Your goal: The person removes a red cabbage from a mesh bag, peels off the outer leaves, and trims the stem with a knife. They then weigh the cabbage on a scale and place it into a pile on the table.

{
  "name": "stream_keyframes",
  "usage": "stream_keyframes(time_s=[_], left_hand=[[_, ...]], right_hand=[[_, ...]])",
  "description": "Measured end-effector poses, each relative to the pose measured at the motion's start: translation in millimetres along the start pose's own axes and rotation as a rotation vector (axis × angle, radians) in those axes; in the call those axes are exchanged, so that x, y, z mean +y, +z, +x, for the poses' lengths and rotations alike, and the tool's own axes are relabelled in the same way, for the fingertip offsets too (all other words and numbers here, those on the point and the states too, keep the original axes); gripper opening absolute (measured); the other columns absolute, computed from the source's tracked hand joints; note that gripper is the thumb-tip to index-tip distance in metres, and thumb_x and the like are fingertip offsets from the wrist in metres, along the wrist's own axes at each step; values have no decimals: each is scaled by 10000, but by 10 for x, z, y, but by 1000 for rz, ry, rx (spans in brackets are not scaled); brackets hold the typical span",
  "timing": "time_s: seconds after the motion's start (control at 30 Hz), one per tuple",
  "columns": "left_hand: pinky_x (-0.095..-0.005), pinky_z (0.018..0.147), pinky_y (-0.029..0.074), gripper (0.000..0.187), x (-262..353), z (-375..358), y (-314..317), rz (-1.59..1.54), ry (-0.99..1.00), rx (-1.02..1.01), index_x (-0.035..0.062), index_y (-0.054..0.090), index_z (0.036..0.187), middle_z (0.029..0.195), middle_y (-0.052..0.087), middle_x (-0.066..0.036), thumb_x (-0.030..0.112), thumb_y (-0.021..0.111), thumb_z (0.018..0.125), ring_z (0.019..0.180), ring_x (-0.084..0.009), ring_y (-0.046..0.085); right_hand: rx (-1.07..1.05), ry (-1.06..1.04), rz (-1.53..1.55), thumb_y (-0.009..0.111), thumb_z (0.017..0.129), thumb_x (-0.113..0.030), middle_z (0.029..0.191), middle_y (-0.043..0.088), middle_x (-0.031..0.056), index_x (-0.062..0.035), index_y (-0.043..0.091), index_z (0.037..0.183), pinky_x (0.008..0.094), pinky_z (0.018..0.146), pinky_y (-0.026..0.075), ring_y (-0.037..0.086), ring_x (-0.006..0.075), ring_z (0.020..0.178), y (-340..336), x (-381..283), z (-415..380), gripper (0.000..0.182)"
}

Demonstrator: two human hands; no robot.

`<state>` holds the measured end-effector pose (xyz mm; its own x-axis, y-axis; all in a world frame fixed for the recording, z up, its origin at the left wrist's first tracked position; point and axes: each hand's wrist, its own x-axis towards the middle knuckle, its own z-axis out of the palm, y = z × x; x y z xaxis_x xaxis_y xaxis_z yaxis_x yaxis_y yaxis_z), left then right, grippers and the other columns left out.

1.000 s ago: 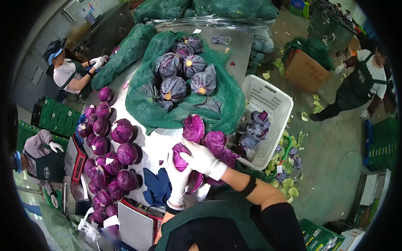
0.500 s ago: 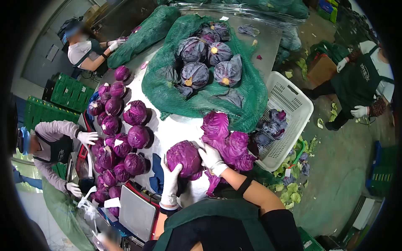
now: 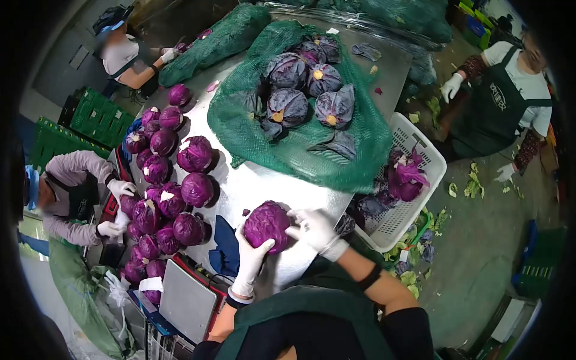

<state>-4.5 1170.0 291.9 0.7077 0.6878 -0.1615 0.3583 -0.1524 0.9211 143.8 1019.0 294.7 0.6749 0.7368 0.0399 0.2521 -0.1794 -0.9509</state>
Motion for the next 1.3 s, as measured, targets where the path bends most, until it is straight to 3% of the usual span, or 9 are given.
stream_keyframes(time_s=[0.17,0.27,0.37,0.47,0.5,0.63,0.87,1.03,1.3], left_hand=[[-367,1023,361,835,-98,112,-152,-477,-197,-20,8,230,1368,1309,377,-177,195,747,739,1185,-261,429],[-383,1047,329,858,0,115,-195,-625,-292,-80,32,254,1380,1344,341,-184,209,768,717,1218,-287,395],[-416,1078,282,1078,91,-60,-61,348,304,-232,17,233,1393,1389,233,-246,247,864,551,1295,-369,305],[-430,1072,284,1158,197,-329,102,293,240,-234,38,178,1422,1393,228,-283,270,876,527,1310,-414,261],[-399,1063,304,1178,-341,-406,175,-50,108,-262,56,79,1445,1417,219,-249,226,862,581,1312,-361,283],[-358,1031,346,1130,63,-467,169,-654,-335,-342,38,-27,1441,1425,227,-188,114,794,669,1253,-254,363],[-419,1035,321,1052,100,-13,223,333,307,-220,-49,217,1357,1275,367,-252,287,846,584,1200,-354,404],[-440,1048,296,1012,184,152,359,314,186,-248,-104,276,1322,1286,374,-300,382,806,610,1227,-411,362],[-435,996,368,971,200,253,382,369,215,-250,-79,311,1308,1252,407,-282,387,800,611,1178,-410,417]], right_hand=[[-2,-73,-214,644,757,-117,722,561,134,-34,585,887,362,655,478,582,286,690,229,447,-299,166],[35,468,-294,641,777,-99,761,603,119,-8,580,937,341,635,482,601,241,686,-177,986,-422,194],[224,212,239,638,825,-167,817,636,77,1,585,1038,307,644,488,601,181,704,-76,563,-235,276],[-237,712,293,622,875,-245,931,641,45,-7,535,1225,228,535,476,574,98,609,-177,477,-38,432],[-76,322,426,616,885,-250,877,642,36,-5,558,1195,212,440,441,535,75,507,47,965,-153,399],[-79,472,431,593,896,-204,885,655,46,-16,590,1160,198,452,427,532,63,501,-149,380,-378,324],[-74,453,190,606,886,-253,817,648,89,23,590,1117,240,478,449,550,82,510,-291,534,-397,360],[80,-18,-577,408,934,-396,1231,500,268,-28,277,1384,417,621,524,621,389,864,-206,312,-366,596],[-39,-6,-686,466,908,-378,1038,581,171,-159,466,1256,424,589,524,624,357,733,-107,194,-33,411]])
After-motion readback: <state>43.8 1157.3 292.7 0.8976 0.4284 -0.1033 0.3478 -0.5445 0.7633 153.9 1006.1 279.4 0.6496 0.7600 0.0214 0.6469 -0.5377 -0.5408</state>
